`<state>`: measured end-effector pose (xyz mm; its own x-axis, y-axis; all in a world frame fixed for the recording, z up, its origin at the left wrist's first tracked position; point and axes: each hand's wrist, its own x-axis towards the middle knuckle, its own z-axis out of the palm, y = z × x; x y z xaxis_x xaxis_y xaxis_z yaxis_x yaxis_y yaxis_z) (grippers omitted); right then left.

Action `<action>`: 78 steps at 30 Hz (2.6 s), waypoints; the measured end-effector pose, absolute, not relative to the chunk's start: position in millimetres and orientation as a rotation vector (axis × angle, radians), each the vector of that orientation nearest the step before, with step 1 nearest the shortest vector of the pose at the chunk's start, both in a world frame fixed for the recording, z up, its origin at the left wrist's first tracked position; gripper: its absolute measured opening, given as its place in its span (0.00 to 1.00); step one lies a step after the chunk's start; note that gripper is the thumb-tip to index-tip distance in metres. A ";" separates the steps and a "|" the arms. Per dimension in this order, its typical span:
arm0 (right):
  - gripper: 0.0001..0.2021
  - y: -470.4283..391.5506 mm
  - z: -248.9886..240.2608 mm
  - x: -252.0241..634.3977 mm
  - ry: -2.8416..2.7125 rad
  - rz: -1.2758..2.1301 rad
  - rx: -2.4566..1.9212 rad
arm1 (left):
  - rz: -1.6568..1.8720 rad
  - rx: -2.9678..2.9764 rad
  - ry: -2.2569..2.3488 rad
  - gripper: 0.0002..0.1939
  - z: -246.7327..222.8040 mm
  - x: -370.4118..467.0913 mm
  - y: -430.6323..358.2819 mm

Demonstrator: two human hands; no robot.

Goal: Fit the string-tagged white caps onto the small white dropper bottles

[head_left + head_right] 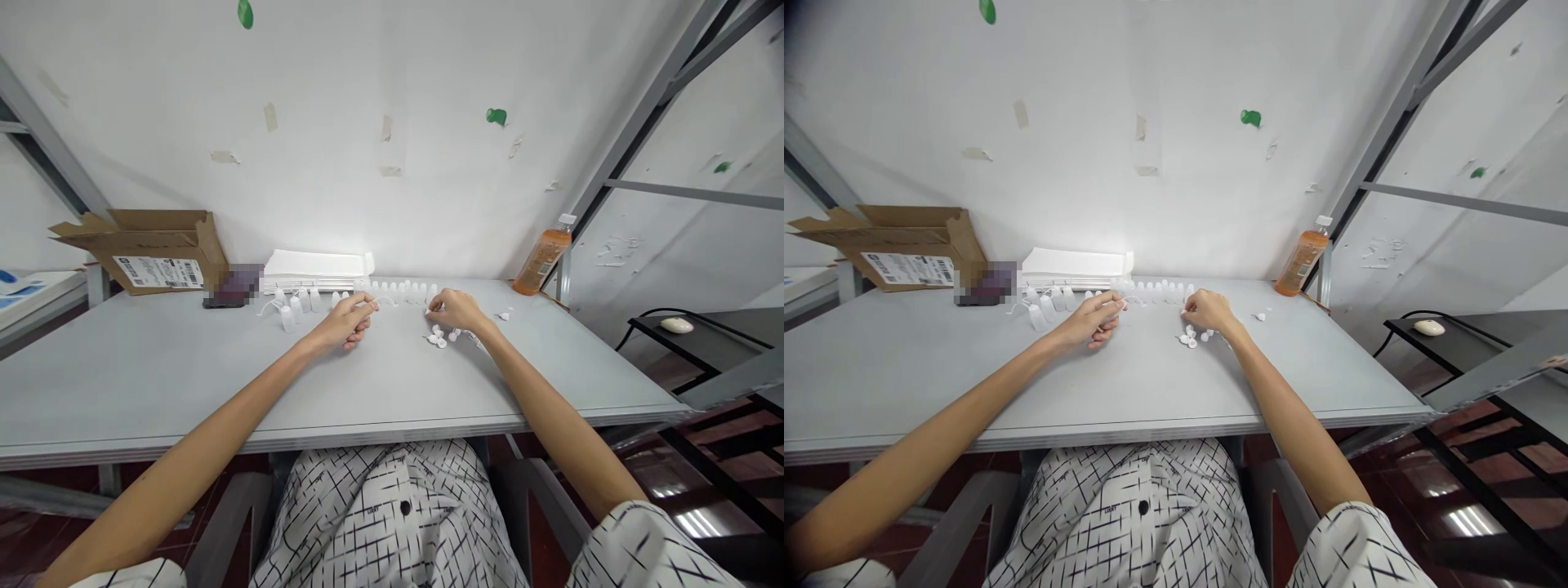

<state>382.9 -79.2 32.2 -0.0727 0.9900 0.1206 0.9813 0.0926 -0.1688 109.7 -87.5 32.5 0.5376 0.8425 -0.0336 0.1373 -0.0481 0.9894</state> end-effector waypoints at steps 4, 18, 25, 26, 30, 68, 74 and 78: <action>0.07 -84.7 40.3 384.1 -2.016 0.046 -1.917 | 0.709 1.530 0.883 0.15 31.6 110.2 -87.4; 0.13 -88.7 60.3 323.6 -1.934 0.613 -1.172 | 0.670 1.437 0.906 0.13 34.7 107.3 -85.3; 0.11 -97.0 53.6 332.3 -1.852 0.590 -1.194 | 0.600 1.454 0.870 0.13 31.9 107.9 -83.7; 0.12 -97.7 55.0 333.5 -1.822 0.589 -1.192 | 0.581 1.452 0.887 0.12 32.4 108.6 -84.8; 0.11 -102.2 58.1 333.5 -1.771 0.545 -1.152 | 0.510 1.467 0.961 0.10 30.9 111.2 -87.3; 0.06 -102.4 39.6 319.2 -1.977 0.401 -1.135 | 0.680 1.120 0.904 0.16 34.2 110.0 -83.8; 0.06 -103.1 40.0 318.4 -1.980 0.415 -1.136 | 0.671 1.142 0.900 0.11 32.9 109.1 -82.8; 0.07 -103.6 40.0 318.5 -1.988 0.414 -1.139 | 0.660 1.170 0.870 0.07 32.7 110.1 -84.4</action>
